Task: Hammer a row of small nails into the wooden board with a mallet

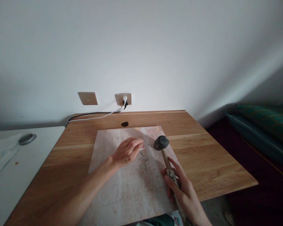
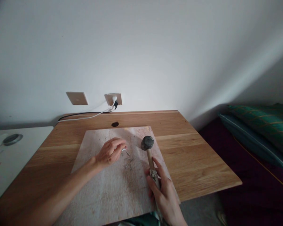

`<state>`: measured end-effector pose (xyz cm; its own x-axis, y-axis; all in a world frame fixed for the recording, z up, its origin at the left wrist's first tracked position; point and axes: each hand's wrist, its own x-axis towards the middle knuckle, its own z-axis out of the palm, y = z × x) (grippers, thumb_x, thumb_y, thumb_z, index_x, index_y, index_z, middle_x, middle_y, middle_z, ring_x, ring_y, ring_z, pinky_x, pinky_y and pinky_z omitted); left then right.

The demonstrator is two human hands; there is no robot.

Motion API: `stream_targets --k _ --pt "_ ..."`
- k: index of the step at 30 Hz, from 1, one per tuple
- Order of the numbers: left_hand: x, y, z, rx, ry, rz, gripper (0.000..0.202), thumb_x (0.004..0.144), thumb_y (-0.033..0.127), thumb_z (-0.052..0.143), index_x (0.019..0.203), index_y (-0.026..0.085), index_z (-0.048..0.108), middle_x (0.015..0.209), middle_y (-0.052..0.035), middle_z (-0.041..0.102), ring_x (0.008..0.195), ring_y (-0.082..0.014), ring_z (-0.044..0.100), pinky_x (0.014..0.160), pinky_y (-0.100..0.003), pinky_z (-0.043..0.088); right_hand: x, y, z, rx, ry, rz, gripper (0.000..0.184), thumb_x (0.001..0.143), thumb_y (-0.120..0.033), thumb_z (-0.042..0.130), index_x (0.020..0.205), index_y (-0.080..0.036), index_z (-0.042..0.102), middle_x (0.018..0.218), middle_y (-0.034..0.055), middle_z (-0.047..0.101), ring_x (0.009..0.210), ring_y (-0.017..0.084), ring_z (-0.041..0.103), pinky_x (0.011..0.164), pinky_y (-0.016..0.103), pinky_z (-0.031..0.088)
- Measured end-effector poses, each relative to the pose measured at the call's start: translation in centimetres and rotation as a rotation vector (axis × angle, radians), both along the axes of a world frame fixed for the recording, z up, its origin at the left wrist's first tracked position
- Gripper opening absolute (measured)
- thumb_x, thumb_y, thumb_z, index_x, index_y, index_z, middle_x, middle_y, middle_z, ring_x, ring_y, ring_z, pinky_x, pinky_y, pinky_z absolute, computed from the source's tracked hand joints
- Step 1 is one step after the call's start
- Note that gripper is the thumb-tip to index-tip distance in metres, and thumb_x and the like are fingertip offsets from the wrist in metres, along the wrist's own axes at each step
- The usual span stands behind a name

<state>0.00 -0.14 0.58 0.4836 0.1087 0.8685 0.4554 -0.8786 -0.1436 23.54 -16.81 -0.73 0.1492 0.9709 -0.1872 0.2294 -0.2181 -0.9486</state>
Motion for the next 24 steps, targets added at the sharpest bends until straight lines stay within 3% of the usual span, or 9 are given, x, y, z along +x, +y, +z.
stream_targets --k 3,6,13,24 --pt "-0.04 -0.04 0.01 -0.003 0.0 0.0 0.014 0.102 0.005 0.053 0.104 0.011 0.065 0.1 -0.0059 0.067 0.083 -0.0137 0.069 0.074 -0.026 0.062 0.05 -0.08 -0.08 0.005 0.007 -0.005 0.074 0.099 -0.061 0.06 0.161 -0.03 0.034 0.114 0.0067 0.072 0.056 0.014 0.063 0.048 0.028 0.055" --pt "-0.16 -0.14 0.14 0.005 -0.003 -0.009 0.008 0.103 0.015 0.059 0.099 0.013 0.065 0.098 -0.0064 0.066 0.082 -0.0152 0.069 0.074 -0.029 0.062 0.08 -0.09 -0.13 0.012 0.002 0.001 0.075 0.099 -0.06 0.06 0.162 -0.03 0.034 0.115 0.0071 0.072 0.056 0.014 0.063 0.048 0.028 0.055" --pt "-0.3 -0.29 0.23 0.116 -0.14 -0.081 0.029 0.106 0.04 0.058 0.099 0.013 0.067 0.091 -0.0056 0.061 0.079 -0.0156 0.064 0.068 -0.029 0.059 0.12 -0.05 -0.24 0.011 -0.008 0.004 0.074 0.099 -0.061 0.06 0.161 -0.031 0.034 0.112 0.0058 0.073 0.055 0.013 0.062 0.047 0.027 0.054" --pt "-0.09 -0.52 0.64 0.182 -0.202 -0.166 0.027 0.104 0.035 0.062 0.086 0.016 0.061 0.088 -0.002 0.058 0.08 -0.0126 0.06 0.066 -0.024 0.057 0.02 -0.01 0.08 -0.012 -0.014 -0.003 0.078 0.098 -0.063 0.06 0.162 -0.029 0.032 0.113 0.0072 0.072 0.056 0.014 0.062 0.047 0.027 0.055"
